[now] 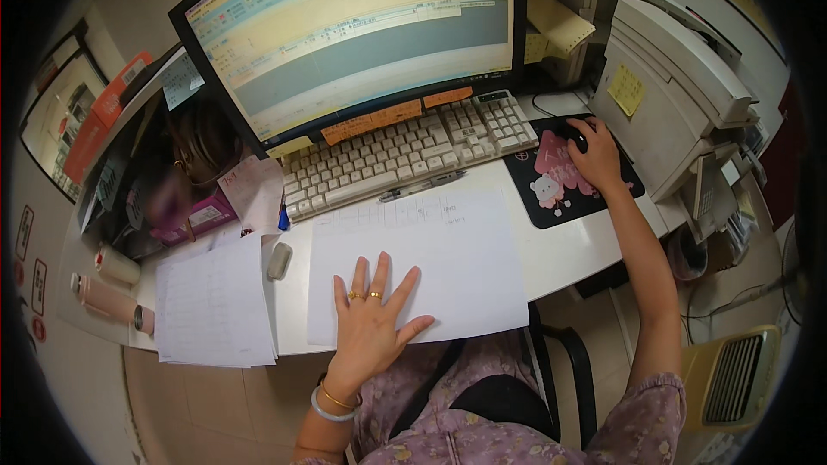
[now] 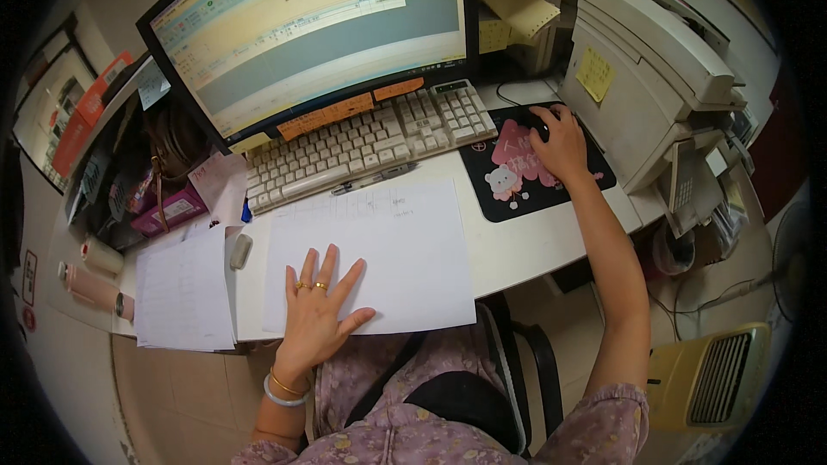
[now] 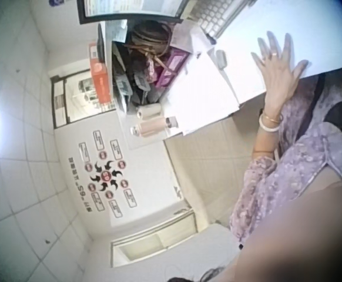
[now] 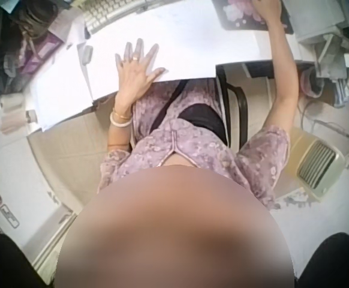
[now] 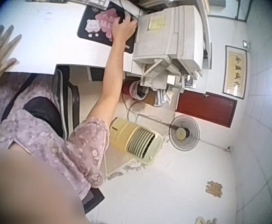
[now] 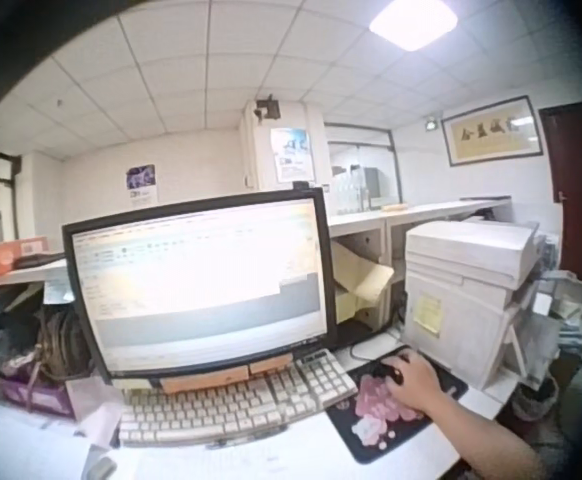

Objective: Manually recording information from a computer screen onto a paper form using a pen.

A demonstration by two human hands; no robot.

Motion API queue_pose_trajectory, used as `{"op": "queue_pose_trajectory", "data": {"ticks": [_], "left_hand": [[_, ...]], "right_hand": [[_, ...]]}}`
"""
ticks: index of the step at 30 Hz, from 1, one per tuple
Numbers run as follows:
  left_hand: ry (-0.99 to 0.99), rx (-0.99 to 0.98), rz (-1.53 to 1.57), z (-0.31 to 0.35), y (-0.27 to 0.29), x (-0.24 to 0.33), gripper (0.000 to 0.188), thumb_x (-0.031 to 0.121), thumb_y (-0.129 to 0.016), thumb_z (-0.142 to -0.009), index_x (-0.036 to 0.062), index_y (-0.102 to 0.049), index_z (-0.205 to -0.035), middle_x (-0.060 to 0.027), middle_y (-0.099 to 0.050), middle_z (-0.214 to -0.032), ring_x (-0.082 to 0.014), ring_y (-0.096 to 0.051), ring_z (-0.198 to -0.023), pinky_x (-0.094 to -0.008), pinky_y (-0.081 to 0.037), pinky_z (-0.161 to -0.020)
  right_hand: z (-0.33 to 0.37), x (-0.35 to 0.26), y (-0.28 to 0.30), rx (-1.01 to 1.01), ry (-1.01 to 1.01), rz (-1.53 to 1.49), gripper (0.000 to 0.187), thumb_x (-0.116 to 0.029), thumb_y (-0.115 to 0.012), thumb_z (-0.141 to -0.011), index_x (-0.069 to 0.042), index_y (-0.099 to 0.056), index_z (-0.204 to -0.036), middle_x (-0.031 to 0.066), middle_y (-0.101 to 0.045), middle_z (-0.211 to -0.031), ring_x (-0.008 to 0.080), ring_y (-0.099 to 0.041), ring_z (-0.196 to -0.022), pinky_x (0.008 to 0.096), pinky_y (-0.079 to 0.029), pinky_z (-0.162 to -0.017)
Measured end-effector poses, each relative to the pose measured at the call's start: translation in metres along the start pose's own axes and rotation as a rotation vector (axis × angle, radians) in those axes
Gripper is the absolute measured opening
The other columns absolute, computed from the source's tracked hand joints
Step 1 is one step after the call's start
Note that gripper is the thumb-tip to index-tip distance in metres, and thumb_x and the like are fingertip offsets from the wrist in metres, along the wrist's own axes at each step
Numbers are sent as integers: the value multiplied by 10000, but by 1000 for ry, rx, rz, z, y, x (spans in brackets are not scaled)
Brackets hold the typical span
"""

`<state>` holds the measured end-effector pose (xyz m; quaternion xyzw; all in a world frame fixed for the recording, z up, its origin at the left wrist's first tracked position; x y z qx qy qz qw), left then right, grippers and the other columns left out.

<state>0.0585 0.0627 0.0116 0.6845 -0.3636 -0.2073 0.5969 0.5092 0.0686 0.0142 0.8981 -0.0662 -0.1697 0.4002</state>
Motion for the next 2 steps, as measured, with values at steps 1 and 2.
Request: {"op": "queue_pose_trajectory", "data": {"ticks": [1,2], "left_hand": [[3,-1,0,0,0,0,665,610,-571,-866,238,-510,-1414,-209,-366,-1505,-452,-294,-1387,-679,-177,-1081],[4,-8,3,1,-2,0,665,610,-571,-866,238,-510,-1414,-209,-366,-1505,-452,-294,-1387,-679,-177,-1081]], "right_hand": [[0,0,0,-6,-4,-7,415,-225,-659,-811,-175,-629,-1222,180,-551,-1208,369,-555,-1116,433,-458,-962],[0,0,-1,-12,-9,-15,418,-226,-660,-810,-176,-629,-1224,180,-551,-1212,367,-555,-1120,433,-457,-965]]}}
Point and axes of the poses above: each hand's wrist, its own z-axis away from the middle knuckle, its own y-axis out of the back of the hand, x = y × z, the point moved 5 cm from there along -z, towards the middle knuckle
